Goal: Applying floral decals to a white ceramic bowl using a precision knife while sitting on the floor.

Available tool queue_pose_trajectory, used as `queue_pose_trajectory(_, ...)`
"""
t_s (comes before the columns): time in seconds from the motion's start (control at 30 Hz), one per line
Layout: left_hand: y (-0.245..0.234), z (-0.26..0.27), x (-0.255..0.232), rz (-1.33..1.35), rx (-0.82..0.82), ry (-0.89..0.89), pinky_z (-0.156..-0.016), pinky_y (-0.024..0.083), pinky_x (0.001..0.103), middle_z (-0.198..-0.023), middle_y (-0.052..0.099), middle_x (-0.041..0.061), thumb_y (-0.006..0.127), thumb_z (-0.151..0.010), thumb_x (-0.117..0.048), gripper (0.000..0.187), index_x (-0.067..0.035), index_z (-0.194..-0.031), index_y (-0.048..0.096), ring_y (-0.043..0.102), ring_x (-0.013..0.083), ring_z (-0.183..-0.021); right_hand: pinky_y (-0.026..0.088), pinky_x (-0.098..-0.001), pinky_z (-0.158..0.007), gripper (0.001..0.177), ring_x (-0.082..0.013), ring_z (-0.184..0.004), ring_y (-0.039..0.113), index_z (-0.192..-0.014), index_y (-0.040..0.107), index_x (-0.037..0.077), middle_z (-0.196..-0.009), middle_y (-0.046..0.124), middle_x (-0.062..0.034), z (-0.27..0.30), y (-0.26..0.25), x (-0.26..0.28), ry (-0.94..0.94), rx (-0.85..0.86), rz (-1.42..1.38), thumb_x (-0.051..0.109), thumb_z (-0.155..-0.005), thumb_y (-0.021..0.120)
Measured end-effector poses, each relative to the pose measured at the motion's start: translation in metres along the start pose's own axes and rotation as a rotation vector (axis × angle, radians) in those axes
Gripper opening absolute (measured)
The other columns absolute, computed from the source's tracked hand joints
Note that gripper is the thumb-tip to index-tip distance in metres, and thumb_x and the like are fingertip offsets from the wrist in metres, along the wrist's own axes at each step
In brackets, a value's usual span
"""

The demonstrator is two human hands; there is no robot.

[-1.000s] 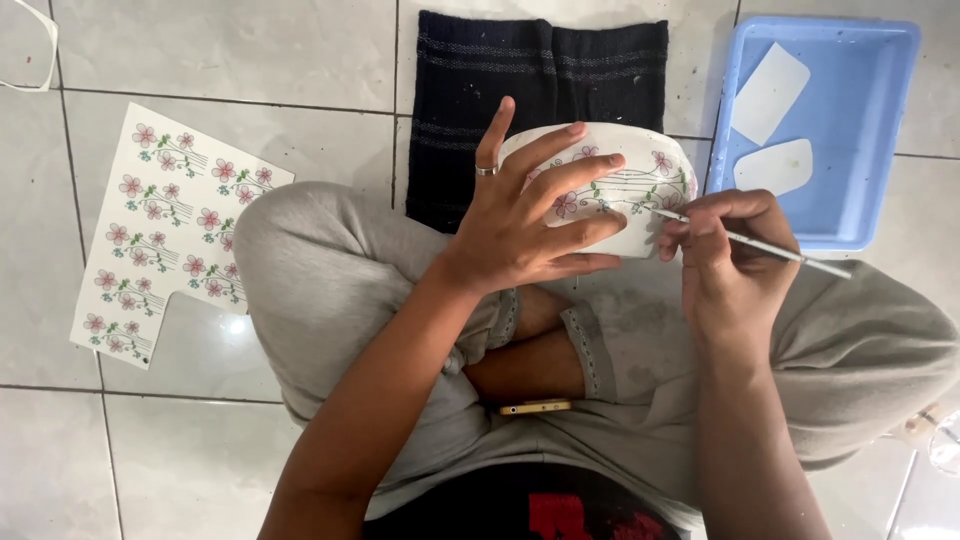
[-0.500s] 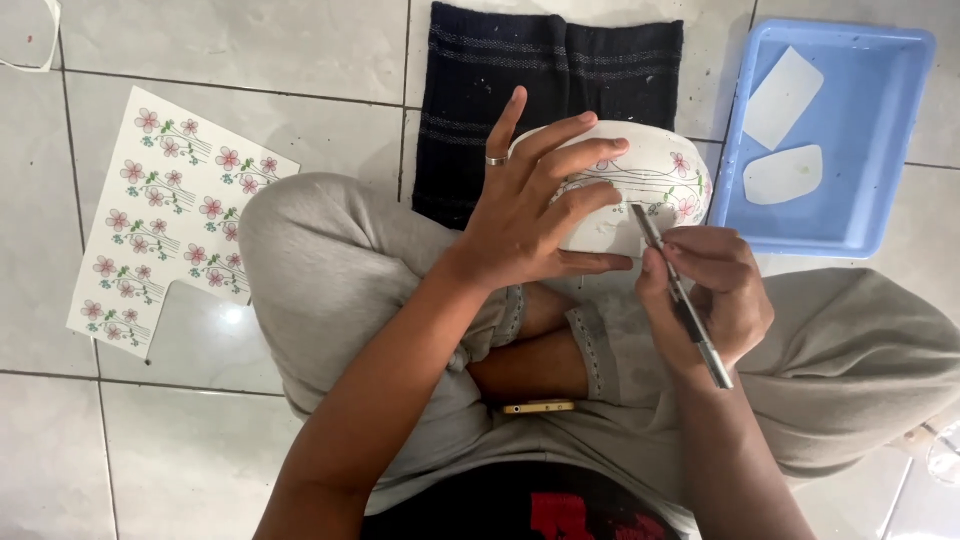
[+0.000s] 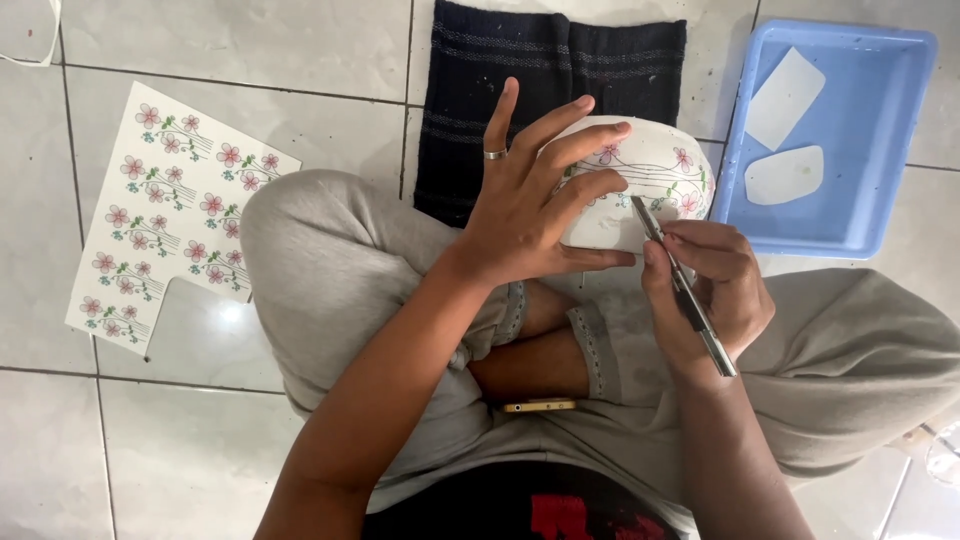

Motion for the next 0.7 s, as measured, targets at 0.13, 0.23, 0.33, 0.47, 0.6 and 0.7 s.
queue_pose_trajectory(0.13, -0.0002, -0.0001, 0.0000, -0.005, -0.001, 0.000, -0.122, -0.002, 0.057, -0.133, 0.053, -0.004, 0.078, -0.080, -0.068, 0.054, -0.020, -0.103, 0.067, 0.036, 0.0197, -0.136, 0.033, -0.0246, -0.056, 0.027, -0.0125, -0.064, 0.045, -0.096, 0.052, -0.003, -0.104, 0.067, -0.0191, 0.0000, 0.0002, -0.0003, 0.014, 0.002, -0.016, -0.013, -0.088, 0.076)
queue_pose_trajectory(0.23, -0.0001, -0.0001, -0.0001, -0.005, -0.003, 0.002, -0.121, -0.001, 0.058, -0.133, 0.053, -0.003, 0.076, -0.081, -0.069, 0.055, -0.019, -0.102, 0.067, 0.036, 0.0198, -0.136, 0.033, -0.0252, -0.056, 0.028, -0.0130, -0.063, 0.045, -0.096, 0.052, -0.004, -0.103, 0.067, -0.0185, 0.0000, -0.0002, -0.0001, 0.013, 0.003, 0.000, -0.013, -0.087, 0.077)
queue_pose_trajectory(0.33, 0.0004, 0.0001, 0.0004, -0.007, 0.004, -0.003, -0.122, -0.002, 0.058, -0.133, 0.053, -0.004, 0.079, -0.080, -0.068, 0.055, -0.020, -0.102, 0.066, 0.035, 0.0196, -0.136, 0.042, -0.0264, -0.064, 0.027, -0.0199, -0.080, 0.058, -0.096, 0.052, -0.005, -0.103, 0.065, -0.0207, -0.0008, 0.0005, -0.0012, -0.010, 0.019, -0.054, -0.018, -0.086, 0.073)
queue_pose_trajectory(0.47, -0.0004, -0.0011, 0.0005, -0.007, -0.003, 0.001, -0.121, -0.002, 0.058, -0.132, 0.053, -0.003, 0.072, -0.081, -0.071, 0.056, -0.020, -0.101, 0.066, 0.037, 0.0210, -0.135, 0.049, -0.0326, -0.076, 0.028, -0.0265, -0.090, 0.062, -0.095, 0.051, -0.004, -0.105, 0.064, -0.0213, -0.0034, 0.0004, 0.0006, -0.071, 0.044, -0.038, -0.018, -0.085, 0.073)
queue_pose_trajectory(0.6, -0.0009, -0.0011, 0.0003, 0.006, 0.013, -0.025, -0.121, -0.002, 0.059, -0.135, 0.051, -0.003, 0.080, -0.079, -0.067, 0.054, -0.020, -0.101, 0.067, 0.035, 0.0222, -0.137, 0.049, -0.0324, -0.074, 0.027, -0.0266, -0.089, 0.062, -0.095, 0.052, -0.005, -0.104, 0.063, -0.0212, -0.0037, 0.0004, 0.0012, -0.080, 0.037, -0.024, -0.018, -0.086, 0.073)
queue_pose_trajectory(0.7, -0.0006, -0.0018, 0.0004, 0.033, 0.013, -0.035, -0.122, -0.002, 0.058, -0.136, 0.050, -0.002, 0.085, -0.077, -0.064, 0.054, -0.019, -0.100, 0.066, 0.035, 0.0242, -0.138, 0.050, -0.0353, -0.078, 0.027, -0.0282, -0.089, 0.062, -0.094, 0.051, -0.005, -0.103, 0.063, -0.0215, -0.0054, 0.0015, 0.0046, -0.100, 0.036, -0.008, -0.018, -0.086, 0.073)
Point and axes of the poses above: each hand's wrist, its own z-axis away from the middle knuckle, its own y-axis out of the palm, x = y × z, the point moved 1 cm from there along -z, towards the middle knuckle
